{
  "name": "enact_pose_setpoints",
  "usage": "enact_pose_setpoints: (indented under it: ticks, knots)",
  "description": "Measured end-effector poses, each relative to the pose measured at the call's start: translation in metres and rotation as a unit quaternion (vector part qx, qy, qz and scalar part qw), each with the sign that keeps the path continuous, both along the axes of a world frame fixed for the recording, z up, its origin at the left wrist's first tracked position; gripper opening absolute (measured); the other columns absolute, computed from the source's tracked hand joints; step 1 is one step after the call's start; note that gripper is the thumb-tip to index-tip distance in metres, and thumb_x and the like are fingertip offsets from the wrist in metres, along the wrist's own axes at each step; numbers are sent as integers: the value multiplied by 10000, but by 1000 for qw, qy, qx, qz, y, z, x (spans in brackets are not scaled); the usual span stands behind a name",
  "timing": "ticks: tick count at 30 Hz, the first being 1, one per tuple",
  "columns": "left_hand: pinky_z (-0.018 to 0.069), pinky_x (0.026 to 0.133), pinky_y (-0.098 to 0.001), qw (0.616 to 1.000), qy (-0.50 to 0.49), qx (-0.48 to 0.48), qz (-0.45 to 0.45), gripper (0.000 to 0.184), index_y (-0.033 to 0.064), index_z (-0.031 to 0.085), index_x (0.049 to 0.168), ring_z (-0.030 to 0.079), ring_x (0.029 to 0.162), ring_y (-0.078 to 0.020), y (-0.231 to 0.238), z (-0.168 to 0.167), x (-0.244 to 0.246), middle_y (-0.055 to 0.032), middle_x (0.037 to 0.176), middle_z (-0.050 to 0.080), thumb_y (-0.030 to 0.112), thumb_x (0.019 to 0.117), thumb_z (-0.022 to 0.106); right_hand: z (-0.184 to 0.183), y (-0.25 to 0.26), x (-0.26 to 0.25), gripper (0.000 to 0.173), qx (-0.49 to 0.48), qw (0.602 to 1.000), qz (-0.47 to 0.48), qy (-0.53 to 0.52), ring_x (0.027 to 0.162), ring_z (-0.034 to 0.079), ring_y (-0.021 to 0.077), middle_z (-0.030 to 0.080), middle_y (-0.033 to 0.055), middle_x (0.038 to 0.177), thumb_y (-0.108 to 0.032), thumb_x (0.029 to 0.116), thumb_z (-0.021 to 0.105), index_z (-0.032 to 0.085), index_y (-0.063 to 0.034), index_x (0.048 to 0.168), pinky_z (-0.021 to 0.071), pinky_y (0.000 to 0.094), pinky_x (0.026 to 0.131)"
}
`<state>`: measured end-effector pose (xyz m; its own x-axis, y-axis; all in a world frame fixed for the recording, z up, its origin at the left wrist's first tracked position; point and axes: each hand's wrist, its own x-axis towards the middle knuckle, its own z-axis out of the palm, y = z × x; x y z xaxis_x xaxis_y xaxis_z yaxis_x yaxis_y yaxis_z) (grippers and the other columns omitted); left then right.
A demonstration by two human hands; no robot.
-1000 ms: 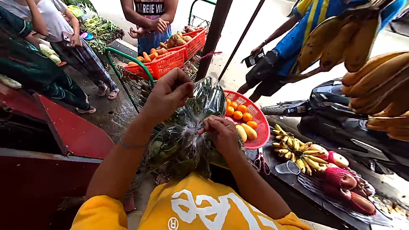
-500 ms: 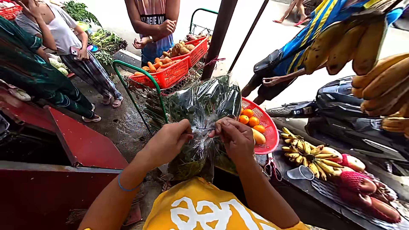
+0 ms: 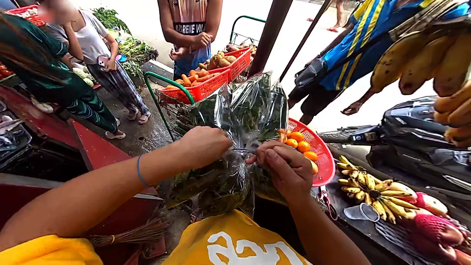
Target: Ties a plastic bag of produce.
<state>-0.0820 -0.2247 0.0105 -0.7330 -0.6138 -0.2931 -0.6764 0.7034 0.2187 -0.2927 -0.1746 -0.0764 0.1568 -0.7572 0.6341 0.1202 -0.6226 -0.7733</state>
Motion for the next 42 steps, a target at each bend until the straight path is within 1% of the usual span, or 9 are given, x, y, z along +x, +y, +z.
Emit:
enact_pose_setpoints:
  ticks: [5,11,17,23,27,29,36,40,42]
  knots:
    - [499,758,-611,992,-111,56,-12,131,51,716,1011,657,949,-371,-48,-3,-27,-158,951,685,102,1000,596,-8,-3,7,373,-9,998,-6,60,859,656,36,665,19,838,-118,1057,441,559,-41,712,553,209,815]
    - [473,737,-557,986,-133,102,-26,159,-44,659,953,617,865,-344,-53,-14,-75,-186,888,631,88,998,583,-25,-13,9,353,43,998,-22,40,770,649,18,647,-50,788,-60,1008,444,587,-79,685,580,226,765]
    - [468,745,-484,984,-107,140,22,201,-39,674,965,593,824,-265,-41,-1,-68,-149,887,632,97,1034,543,-31,-17,2,369,39,999,-24,11,786,670,12,682,-88,830,-72,1026,417,648,-122,742,598,236,777]
    - [437,692,-339,971,96,202,85,292,4,674,915,515,728,-112,-31,4,-43,-43,810,591,173,1079,501,-22,-11,-6,355,24,1000,-5,-16,809,677,20,699,-85,859,-120,1043,449,672,-146,768,594,234,784]
    - [517,801,-219,892,313,295,140,268,52,676,893,619,822,3,-14,-17,-23,52,855,681,110,1055,471,-14,-1,-6,363,24,999,23,-22,836,659,19,672,-51,880,-163,1063,459,619,-105,742,588,234,796]
    - [547,844,-220,865,347,341,127,217,93,659,891,658,855,13,-12,-23,-22,90,866,699,106,1032,494,-13,3,-11,371,29,998,42,-30,819,659,22,668,-39,857,-177,1064,471,608,-92,730,589,238,777]
    - [557,721,-193,858,383,306,152,94,22,676,964,637,722,13,8,-63,-20,55,820,668,71,987,599,-27,6,-6,378,36,990,132,12,790,634,34,647,22,806,-160,1057,462,594,-12,735,552,221,761]
    - [540,762,-185,865,434,204,149,165,-14,680,1021,627,787,8,19,-77,-18,-13,914,680,120,1013,584,-31,2,-7,362,75,990,119,12,795,644,10,671,-44,849,-177,1055,477,629,-85,740,568,223,756]
    - [524,819,-254,891,408,143,139,225,-36,687,1065,626,858,-67,13,-70,-10,-84,979,686,143,1033,555,-26,-2,-10,360,105,991,74,24,789,648,3,690,-83,860,-171,1042,463,662,-133,745,566,220,738]
